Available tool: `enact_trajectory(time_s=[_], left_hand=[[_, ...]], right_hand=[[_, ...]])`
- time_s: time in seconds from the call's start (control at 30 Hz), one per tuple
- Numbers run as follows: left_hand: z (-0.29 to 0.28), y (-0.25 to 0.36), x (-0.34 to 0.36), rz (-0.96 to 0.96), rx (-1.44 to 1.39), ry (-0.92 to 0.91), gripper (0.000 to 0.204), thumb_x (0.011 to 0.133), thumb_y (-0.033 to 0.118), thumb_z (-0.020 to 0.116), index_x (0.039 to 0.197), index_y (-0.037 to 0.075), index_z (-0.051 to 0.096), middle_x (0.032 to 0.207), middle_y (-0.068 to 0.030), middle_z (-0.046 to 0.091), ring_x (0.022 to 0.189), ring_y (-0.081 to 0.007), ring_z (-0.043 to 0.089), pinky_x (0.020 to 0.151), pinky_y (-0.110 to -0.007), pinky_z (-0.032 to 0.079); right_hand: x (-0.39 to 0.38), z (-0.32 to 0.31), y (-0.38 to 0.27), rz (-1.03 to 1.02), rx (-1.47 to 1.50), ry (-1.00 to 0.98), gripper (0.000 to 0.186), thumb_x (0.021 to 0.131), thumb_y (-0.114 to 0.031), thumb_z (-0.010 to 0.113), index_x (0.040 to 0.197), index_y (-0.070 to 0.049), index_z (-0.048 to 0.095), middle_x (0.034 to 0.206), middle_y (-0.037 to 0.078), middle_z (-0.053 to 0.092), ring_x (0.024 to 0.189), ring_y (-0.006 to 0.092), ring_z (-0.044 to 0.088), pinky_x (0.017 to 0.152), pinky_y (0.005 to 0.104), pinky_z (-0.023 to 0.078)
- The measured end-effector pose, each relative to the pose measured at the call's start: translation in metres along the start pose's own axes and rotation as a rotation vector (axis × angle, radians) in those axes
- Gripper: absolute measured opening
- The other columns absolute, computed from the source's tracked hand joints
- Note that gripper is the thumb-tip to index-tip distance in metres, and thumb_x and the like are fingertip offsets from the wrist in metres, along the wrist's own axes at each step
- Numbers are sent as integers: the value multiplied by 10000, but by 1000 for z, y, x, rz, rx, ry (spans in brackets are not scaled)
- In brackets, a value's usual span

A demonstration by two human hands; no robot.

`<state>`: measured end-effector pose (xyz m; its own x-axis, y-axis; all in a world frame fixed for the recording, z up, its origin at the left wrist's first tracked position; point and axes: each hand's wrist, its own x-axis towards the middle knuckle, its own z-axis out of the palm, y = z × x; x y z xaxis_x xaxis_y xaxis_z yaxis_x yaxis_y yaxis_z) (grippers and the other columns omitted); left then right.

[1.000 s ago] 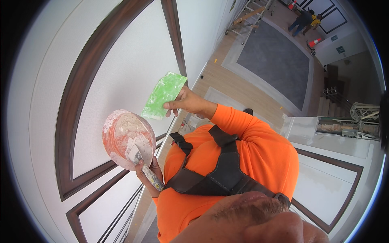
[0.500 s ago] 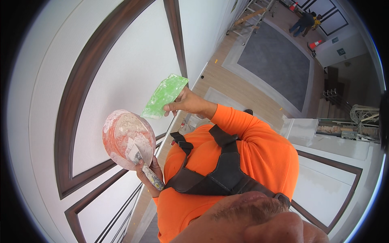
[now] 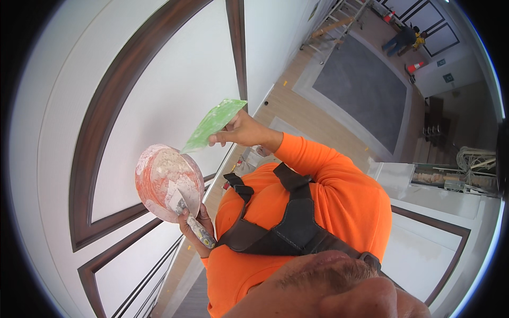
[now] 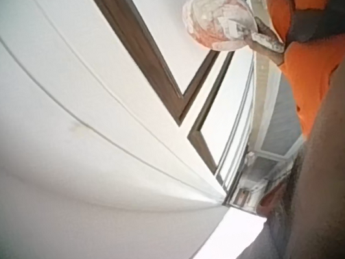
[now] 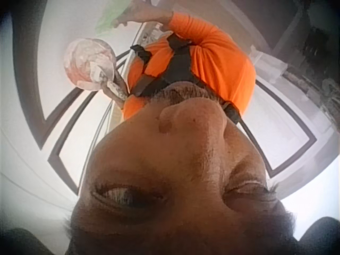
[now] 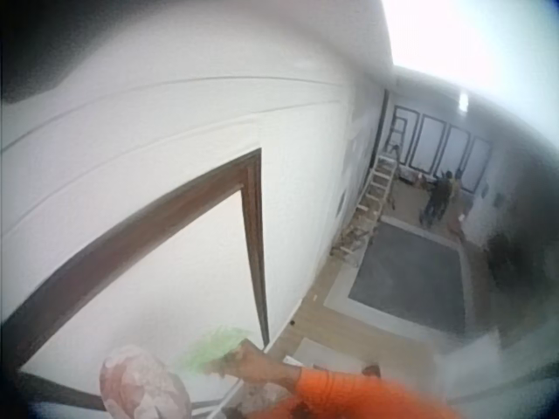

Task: The person applies plaster to a curved ceiling using a green trowel and a hawk. They repeatedly scoop plaster from the hawk and smooth it onto the ceiling surface.

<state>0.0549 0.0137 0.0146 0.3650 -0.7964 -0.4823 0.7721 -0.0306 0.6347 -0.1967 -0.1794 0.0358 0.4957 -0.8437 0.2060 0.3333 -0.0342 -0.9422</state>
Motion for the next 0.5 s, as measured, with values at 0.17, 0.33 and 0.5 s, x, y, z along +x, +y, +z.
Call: enact_trajectory(time_s=[0.17, 0.33, 0.5], left_hand=[[8, -1, -4, 14, -21, 6, 657, 837, 129, 699, 1422, 20, 420, 1266, -158, 620, 1090, -251, 684, 865, -346, 646], [11, -4, -6, 34, -28, 14, 658, 833, 130, 698, 1420, 21, 421, 1261, -152, 622, 1088, -255, 685, 869, -349, 644], [11, -7, -7, 68, -37, 52, 664, 829, 131, 695, 1422, 21, 417, 1256, -152, 621, 1086, -257, 687, 868, -351, 644]], right_hand=[[14, 1, -17, -14, -112, -7, 338, 913, -144, 777, 1186, -39, 608, 1006, 48, 712, 856, 111, 678, 654, 262, 563], [32, 7, -40, -81, -170, -37, 261, 918, -161, 769, 1121, -26, 679, 988, 32, 709, 852, 105, 652, 690, 264, 545], [48, 15, -46, -180, -240, -71, 229, 925, -202, 761, 1078, -34, 728, 961, 23, 705, 832, 119, 639, 717, 298, 531]])
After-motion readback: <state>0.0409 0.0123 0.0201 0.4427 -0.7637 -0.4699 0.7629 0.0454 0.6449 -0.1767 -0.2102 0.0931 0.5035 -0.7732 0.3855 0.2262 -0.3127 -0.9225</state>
